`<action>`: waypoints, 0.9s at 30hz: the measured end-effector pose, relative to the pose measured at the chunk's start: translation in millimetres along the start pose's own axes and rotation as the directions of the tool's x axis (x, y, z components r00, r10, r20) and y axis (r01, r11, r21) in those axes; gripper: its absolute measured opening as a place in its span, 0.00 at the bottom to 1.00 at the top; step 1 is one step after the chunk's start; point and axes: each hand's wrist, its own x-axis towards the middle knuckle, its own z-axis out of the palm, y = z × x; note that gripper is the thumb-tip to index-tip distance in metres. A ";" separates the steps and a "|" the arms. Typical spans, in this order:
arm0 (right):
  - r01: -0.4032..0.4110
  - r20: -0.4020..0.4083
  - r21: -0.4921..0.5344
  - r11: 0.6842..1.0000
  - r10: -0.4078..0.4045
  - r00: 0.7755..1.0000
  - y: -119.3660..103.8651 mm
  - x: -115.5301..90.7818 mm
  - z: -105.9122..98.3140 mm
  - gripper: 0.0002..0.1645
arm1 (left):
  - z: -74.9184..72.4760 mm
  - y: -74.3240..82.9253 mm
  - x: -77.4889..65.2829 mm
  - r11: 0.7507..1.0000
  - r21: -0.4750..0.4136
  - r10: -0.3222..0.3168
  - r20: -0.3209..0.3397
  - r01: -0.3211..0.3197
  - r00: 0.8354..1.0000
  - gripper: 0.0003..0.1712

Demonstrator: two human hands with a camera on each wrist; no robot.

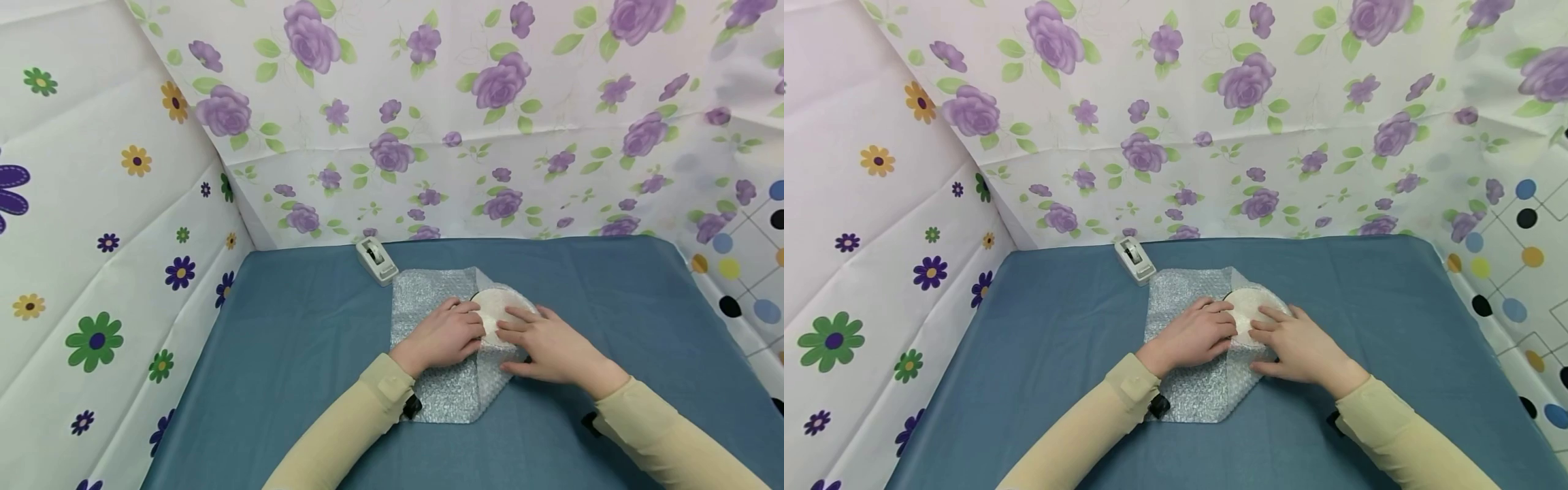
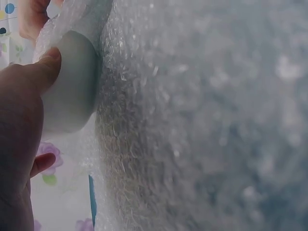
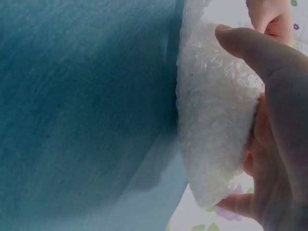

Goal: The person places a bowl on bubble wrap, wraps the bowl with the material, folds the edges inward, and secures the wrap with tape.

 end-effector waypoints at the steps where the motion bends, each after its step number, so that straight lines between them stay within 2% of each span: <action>1: 0.000 0.002 0.001 1.000 0.000 1.000 -0.2 0.3 -0.4 0.39 | 0.1 -0.3 -0.1 1.000 0.003 0.002 0.001 -0.002 1.000 0.15; 5: 0.005 0.010 0.005 1.000 -0.005 1.000 -0.8 0.9 -1.9 0.38 | 0.2 -1.8 -1.1 1.000 0.015 0.016 0.004 -0.016 1.000 0.14; 8: 0.007 0.010 0.007 1.000 -0.007 1.000 -1.6 1.3 -3.0 0.36 | 0.1 -4.2 -3.2 1.000 -0.012 0.028 -0.006 -0.028 1.000 0.15; 10: 0.007 0.007 0.006 1.000 -0.007 1.000 -2.0 1.7 -3.7 0.36 | -0.7 -7.2 -7.0 0.997 -0.074 0.025 -0.039 -0.028 0.999 0.17; 12: 0.004 0.002 0.006 1.000 -0.004 1.000 -2.5 2.3 -4.1 0.36 | -1.0 -12.1 -13.5 0.983 -0.181 -0.005 -0.096 -0.013 0.995 0.21; 14: 0.001 -0.004 0.008 1.000 -0.001 1.000 -2.9 2.8 -3.7 0.36 | -0.8 -18.4 -22.9 0.955 -0.297 -0.079 -0.174 0.024 0.982 0.24; 15: -0.003 -0.007 0.010 1.000 0.003 1.000 -3.2 3.1 -3.4 0.36 | -0.6 -22.1 -28.1 0.933 -0.358 -0.130 -0.221 0.043 0.966 0.25; 17: -0.010 -0.015 0.021 1.000 0.011 1.000 -3.7 3.4 -2.7 0.36 | 1.2 -29.7 -40.4 0.878 -0.465 -0.271 -0.287 0.113 0.919 0.26; 19: -0.022 -0.021 0.041 0.999 0.023 1.000 -4.2 3.2 -1.5 0.36 | 3.9 -36.0 -53.7 0.801 -0.561 -0.437 -0.312 0.208 0.844 0.24; 21: -0.038 -0.022 0.067 0.997 0.040 0.999 -4.5 2.7 -0.1 0.36 | 7.8 -41.5 -66.4 0.688 -0.659 -0.599 -0.280 0.303 0.750 0.23; 23: -0.059 -0.019 0.096 0.994 0.061 0.998 -4.8 2.2 1.3 0.37 | 12.7 -45.5 -77.2 0.550 -0.737 -0.732 -0.199 0.393 0.652 0.21; 24: -0.069 -0.017 0.108 0.992 0.071 0.997 -5.1 2.2 1.9 0.37 | 14.8 -47.3 -81.2 0.481 -0.767 -0.779 -0.153 0.424 0.608 0.21; 25: -0.079 -0.016 0.119 0.990 0.081 0.997 -5.4 2.4 2.5 0.38 | 16.6 -49.0 -84.4 0.418 -0.790 -0.815 -0.106 0.449 0.570 0.21; 26: -0.087 -0.016 0.129 0.988 0.089 0.996 -5.6 2.8 3.1 0.38 | 18.0 -50.9 -86.6 0.359 -0.807 -0.840 -0.062 0.468 0.539 0.22; 27: -0.092 -0.018 0.137 0.986 0.096 0.995 -5.9 3.5 3.6 0.38 | 19.1 -52.6 -88.1 0.310 -0.821 -0.857 -0.023 0.480 0.514 0.23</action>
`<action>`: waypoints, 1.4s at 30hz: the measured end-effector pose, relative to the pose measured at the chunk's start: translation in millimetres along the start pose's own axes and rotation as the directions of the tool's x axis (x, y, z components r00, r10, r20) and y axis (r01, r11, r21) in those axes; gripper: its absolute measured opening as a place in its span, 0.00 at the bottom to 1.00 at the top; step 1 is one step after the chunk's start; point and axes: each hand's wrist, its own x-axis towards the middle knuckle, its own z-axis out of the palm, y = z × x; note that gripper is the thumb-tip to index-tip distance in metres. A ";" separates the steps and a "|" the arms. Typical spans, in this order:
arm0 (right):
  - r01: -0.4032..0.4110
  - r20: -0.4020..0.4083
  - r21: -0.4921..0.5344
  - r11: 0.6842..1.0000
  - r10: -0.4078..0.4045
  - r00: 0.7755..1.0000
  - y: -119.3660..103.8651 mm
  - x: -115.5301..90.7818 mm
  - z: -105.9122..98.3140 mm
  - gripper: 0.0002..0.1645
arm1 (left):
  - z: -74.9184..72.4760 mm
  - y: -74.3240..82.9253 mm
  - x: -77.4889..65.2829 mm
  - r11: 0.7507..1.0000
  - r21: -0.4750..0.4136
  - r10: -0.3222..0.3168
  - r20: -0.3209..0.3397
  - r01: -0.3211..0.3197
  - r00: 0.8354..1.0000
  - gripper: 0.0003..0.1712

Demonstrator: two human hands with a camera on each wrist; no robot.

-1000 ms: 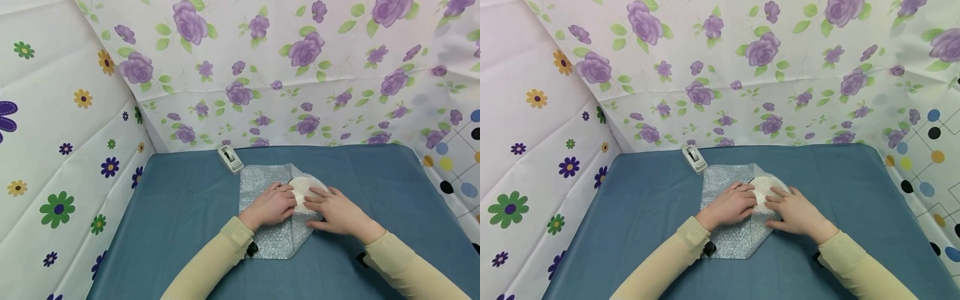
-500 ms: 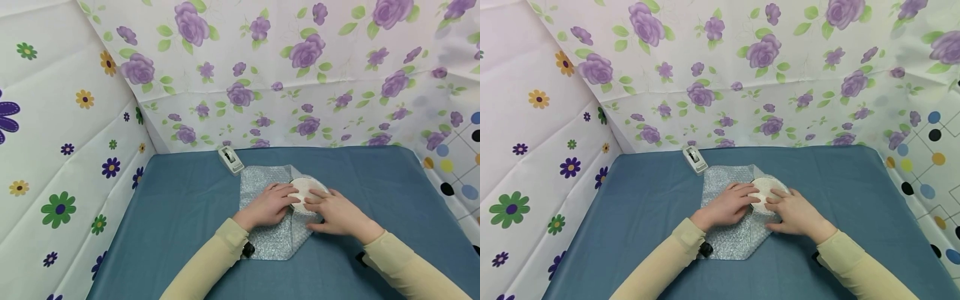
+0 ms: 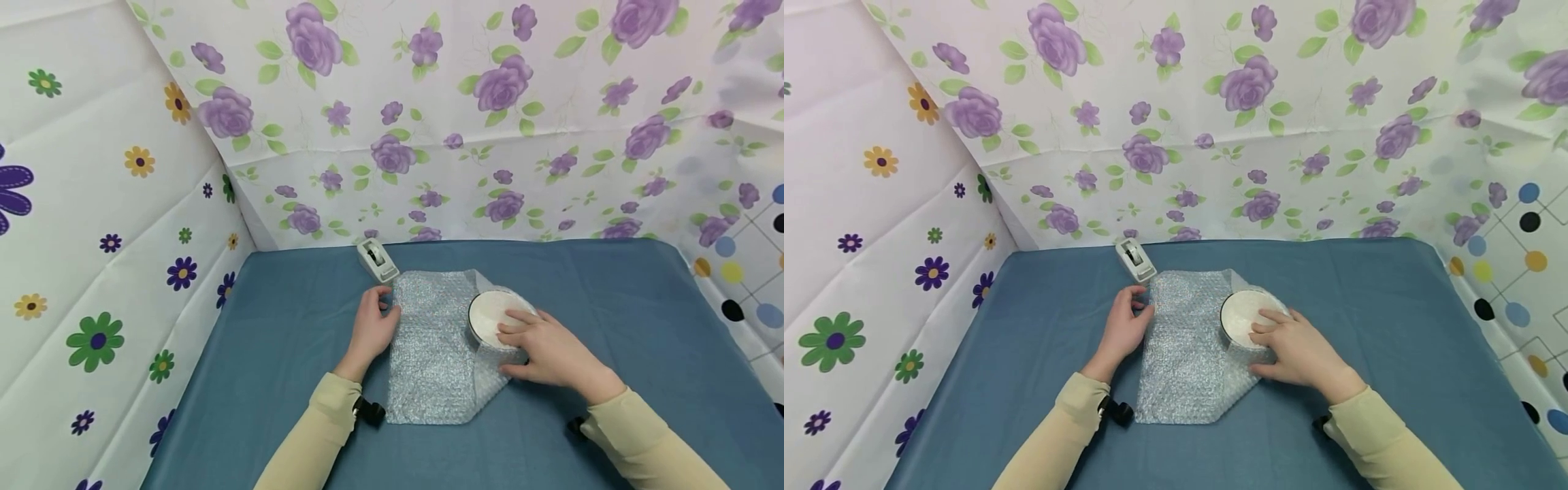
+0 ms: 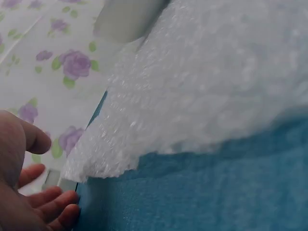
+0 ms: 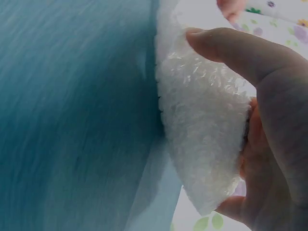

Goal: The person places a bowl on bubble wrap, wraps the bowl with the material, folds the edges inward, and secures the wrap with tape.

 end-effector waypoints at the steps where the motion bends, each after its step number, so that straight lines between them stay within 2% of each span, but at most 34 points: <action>1: -0.006 -0.004 0.005 1.000 0.006 1.000 -0.3 -0.2 0.6 0.37 | -0.1 -1.0 0.8 0.999 -0.022 -0.043 0.005 0.044 0.999 0.24; 5: -0.012 -0.031 0.021 1.000 0.012 0.999 -1.6 -0.3 3.0 0.36 | 0.6 2.9 6.2 0.980 -0.111 -0.161 0.051 0.165 0.986 0.30; 7: -0.014 -0.049 0.033 0.999 0.015 0.999 -2.3 -0.7 4.0 0.35 | 1.3 6.1 8.3 0.968 -0.150 -0.191 0.074 0.201 0.979 0.31; 10: -0.027 -0.071 0.054 0.998 0.030 0.997 -2.6 -2.1 8.3 0.35 | 3.1 7.7 9.7 0.953 -0.209 -0.204 0.092 0.220 0.975 0.30; 14: -0.054 -0.088 0.083 0.995 0.062 0.994 -3.1 -3.1 16.0 0.35 | 3.5 2.1 8.8 0.942 -0.264 -0.183 0.106 0.205 0.977 0.26; 19: -0.057 -0.104 0.091 0.994 0.066 0.992 -4.1 -2.0 19.0 0.34 | 0.5 -3.3 9.2 0.945 -0.293 -0.118 0.117 0.148 0.986 0.24; 24: -0.059 -0.104 0.068 0.996 0.066 0.992 -4.1 -2.6 16.8 0.33 | 1.2 -3.3 10.6 0.949 -0.297 -0.067 0.147 0.108 0.987 0.25; 29: -0.060 -0.090 0.061 0.996 0.066 0.994 -3.3 -2.6 15.2 0.32 | 2.7 -1.5 11.1 0.950 -0.303 -0.024 0.186 0.080 0.982 0.25; 37: -0.058 -0.070 0.061 0.996 0.062 0.996 -4.4 -1.5 10.5 0.33 | 1.6 2.0 10.7 0.952 -0.305 0.050 0.267 0.035 0.962 0.30; 42: -0.056 -0.064 0.057 0.997 0.059 0.996 -4.8 0.1 8.9 0.33 | -0.1 5.5 10.2 0.949 -0.314 0.067 0.283 0.027 0.957 0.33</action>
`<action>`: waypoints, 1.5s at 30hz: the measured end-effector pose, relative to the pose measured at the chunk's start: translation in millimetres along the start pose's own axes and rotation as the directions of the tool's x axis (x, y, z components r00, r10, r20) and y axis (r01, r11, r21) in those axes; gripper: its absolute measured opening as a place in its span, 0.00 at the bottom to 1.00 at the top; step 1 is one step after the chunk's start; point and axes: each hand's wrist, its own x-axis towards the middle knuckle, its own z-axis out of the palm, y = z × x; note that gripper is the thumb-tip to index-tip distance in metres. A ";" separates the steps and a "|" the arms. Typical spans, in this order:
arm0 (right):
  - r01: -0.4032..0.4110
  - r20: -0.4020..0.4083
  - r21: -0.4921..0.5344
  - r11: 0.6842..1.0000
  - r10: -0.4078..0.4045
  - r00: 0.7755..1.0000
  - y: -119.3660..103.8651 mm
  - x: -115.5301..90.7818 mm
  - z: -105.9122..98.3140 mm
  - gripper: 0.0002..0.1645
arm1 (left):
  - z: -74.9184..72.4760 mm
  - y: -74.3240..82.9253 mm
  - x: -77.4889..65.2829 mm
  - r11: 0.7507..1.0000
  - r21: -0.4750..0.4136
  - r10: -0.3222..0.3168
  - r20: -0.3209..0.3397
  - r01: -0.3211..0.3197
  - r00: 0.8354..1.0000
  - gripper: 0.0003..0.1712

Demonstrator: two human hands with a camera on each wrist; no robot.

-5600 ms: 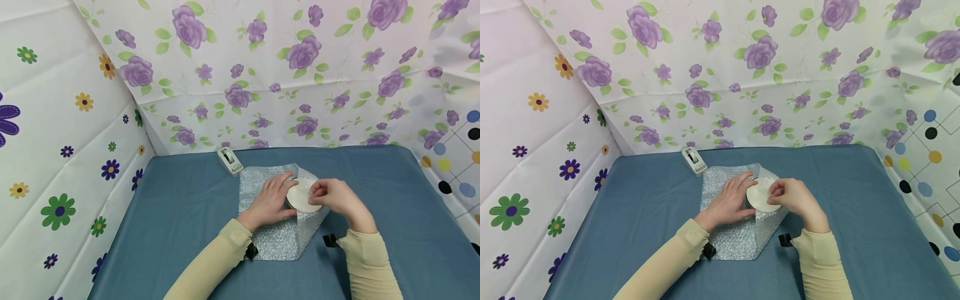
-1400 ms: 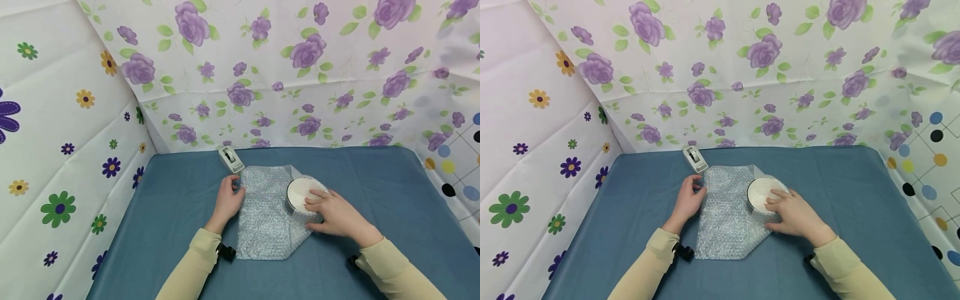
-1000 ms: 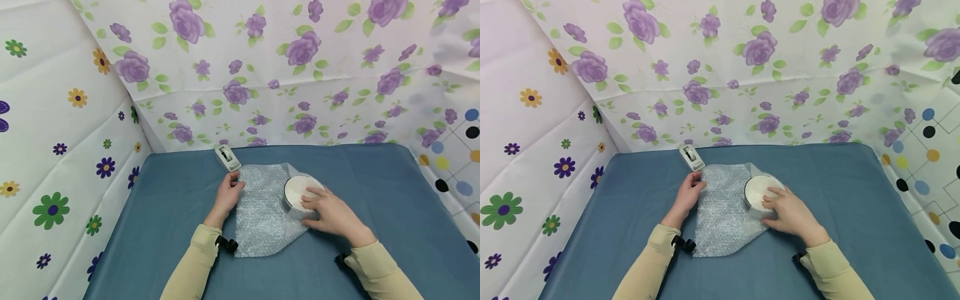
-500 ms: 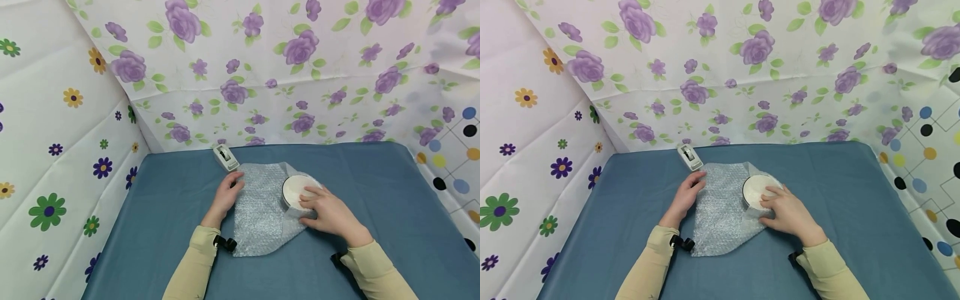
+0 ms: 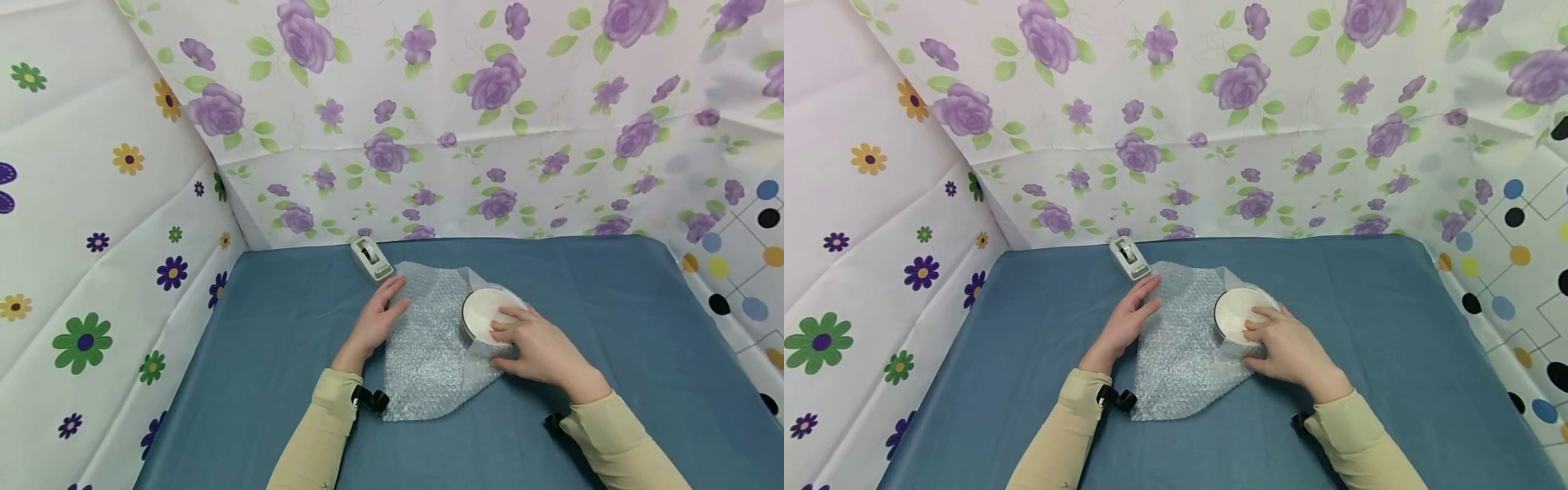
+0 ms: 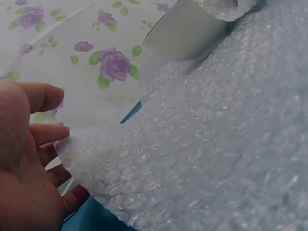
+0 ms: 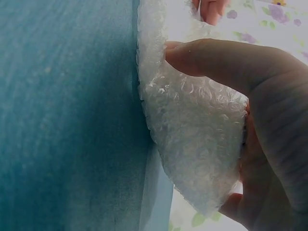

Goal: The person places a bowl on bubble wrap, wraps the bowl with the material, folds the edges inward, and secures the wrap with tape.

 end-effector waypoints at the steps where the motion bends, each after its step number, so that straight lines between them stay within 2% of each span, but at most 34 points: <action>1: 0.000 0.001 -0.001 1.000 0.000 1.000 -0.2 0.2 -0.1 0.33 | 0.2 1.1 -0.2 1.000 -0.001 0.005 0.000 -0.005 1.000 0.34; 9: 0.006 0.001 -0.010 1.000 -0.006 1.000 -1.6 1.7 -2.0 0.33 | 0.9 10.6 -3.9 0.997 0.030 0.071 0.048 -0.073 0.996 0.34; 15: 0.003 0.027 -0.026 1.000 -0.002 1.000 -3.7 3.1 -4.1 0.31 | 4.1 17.4 -5.2 0.987 0.044 0.150 0.106 -0.155 0.983 0.35; 21: -0.003 0.067 -0.046 0.999 0.006 0.998 -6.7 6.0 -7.5 0.28 | 10.7 28.8 -6.5 0.965 0.071 0.238 0.167 -0.252 0.957 0.36; 28: -0.010 0.080 -0.067 0.998 0.016 0.997 -7.8 7.5 -7.3 0.27 | 22.0 39.8 -5.8 0.925 0.117 0.324 0.254 -0.362 0.911 0.36; 32: -0.018 0.089 -0.072 0.997 0.024 0.996 -7.9 7.7 -6.1 0.27 | 28.5 44.9 -8.5 0.916 0.116 0.336 0.304 -0.385 0.891 0.35; 36: -0.021 0.090 -0.074 0.997 0.028 0.996 -8.8 8.3 -6.8 0.28 | 34.6 48.8 -10.9 0.907 0.132 0.339 0.334 -0.400 0.879 0.36; 45: -0.026 0.087 -0.077 0.997 0.032 0.996 -10.5 9.6 -9.5 0.28 | 45.3 52.7 -12.4 0.911 0.107 0.326 0.403 -0.398 0.855 0.35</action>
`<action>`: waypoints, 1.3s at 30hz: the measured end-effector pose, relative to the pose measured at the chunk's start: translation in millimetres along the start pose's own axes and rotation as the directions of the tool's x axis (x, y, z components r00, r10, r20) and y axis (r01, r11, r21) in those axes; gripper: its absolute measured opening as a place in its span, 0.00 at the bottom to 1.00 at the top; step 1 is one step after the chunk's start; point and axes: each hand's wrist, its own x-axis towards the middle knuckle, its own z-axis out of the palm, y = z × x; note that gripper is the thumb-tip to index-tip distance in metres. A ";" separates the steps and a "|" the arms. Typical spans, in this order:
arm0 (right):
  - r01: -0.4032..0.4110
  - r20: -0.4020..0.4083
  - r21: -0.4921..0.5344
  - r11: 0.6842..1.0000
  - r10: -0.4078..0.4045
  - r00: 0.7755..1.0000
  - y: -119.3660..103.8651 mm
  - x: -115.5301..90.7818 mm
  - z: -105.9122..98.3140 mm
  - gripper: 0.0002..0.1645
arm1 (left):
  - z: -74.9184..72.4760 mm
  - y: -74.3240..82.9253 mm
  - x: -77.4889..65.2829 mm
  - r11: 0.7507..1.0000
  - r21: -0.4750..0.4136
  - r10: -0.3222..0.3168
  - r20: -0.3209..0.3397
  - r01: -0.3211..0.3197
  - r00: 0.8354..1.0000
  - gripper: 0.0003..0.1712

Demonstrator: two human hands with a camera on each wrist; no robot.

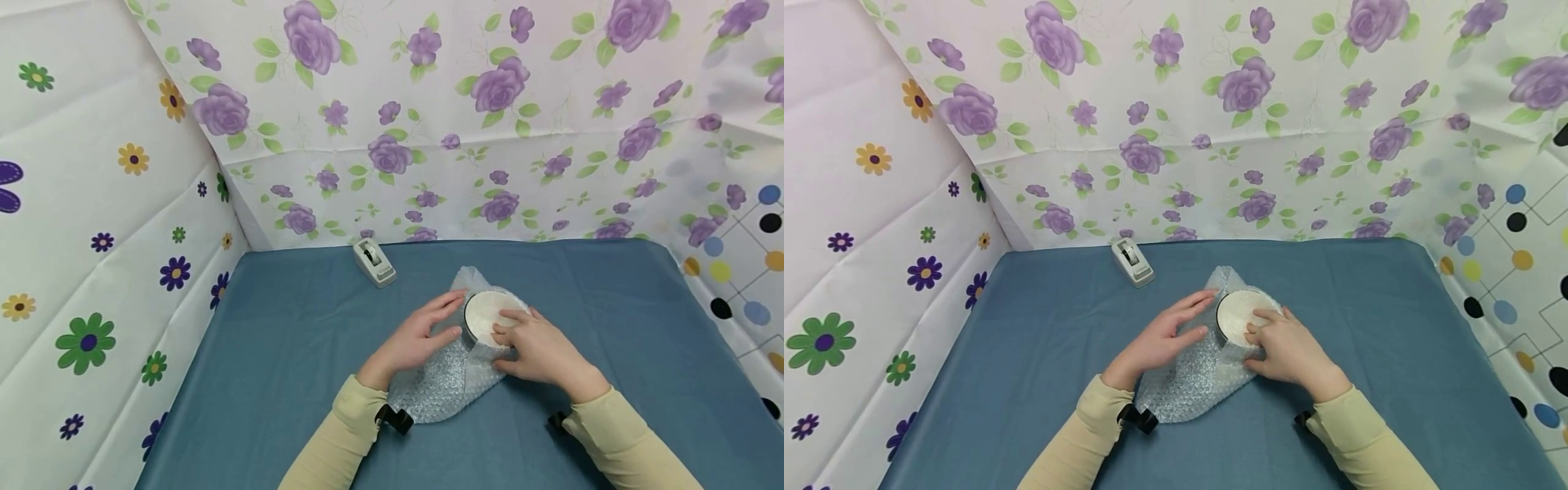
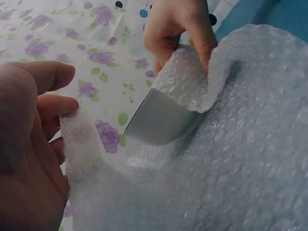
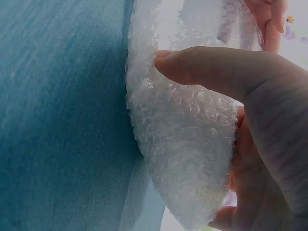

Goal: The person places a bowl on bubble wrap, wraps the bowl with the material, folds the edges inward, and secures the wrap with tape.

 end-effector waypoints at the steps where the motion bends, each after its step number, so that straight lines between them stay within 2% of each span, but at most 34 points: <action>1: 0.001 -0.002 0.001 1.000 -0.001 1.000 0.1 0.0 0.1 0.29 | 1.4 0.2 0.5 1.000 0.003 0.002 0.011 -0.002 1.000 0.35; 14: 0.013 -0.011 0.004 1.000 -0.013 1.000 3.4 -0.2 3.4 0.31 | 16.9 3.1 6.3 0.998 0.036 0.046 0.108 -0.051 0.993 0.34; 31: 0.022 -0.009 0.016 1.000 -0.022 1.000 4.3 -1.8 3.3 0.31 | 29.3 -2.3 7.6 0.993 0.107 0.029 0.108 -0.040 0.994 0.34; 39: 0.045 -0.027 0.017 0.999 -0.044 0.999 5.4 -3.2 4.1 0.32 | 31.7 2.2 6.8 0.990 0.128 0.033 0.142 -0.051 0.989 0.34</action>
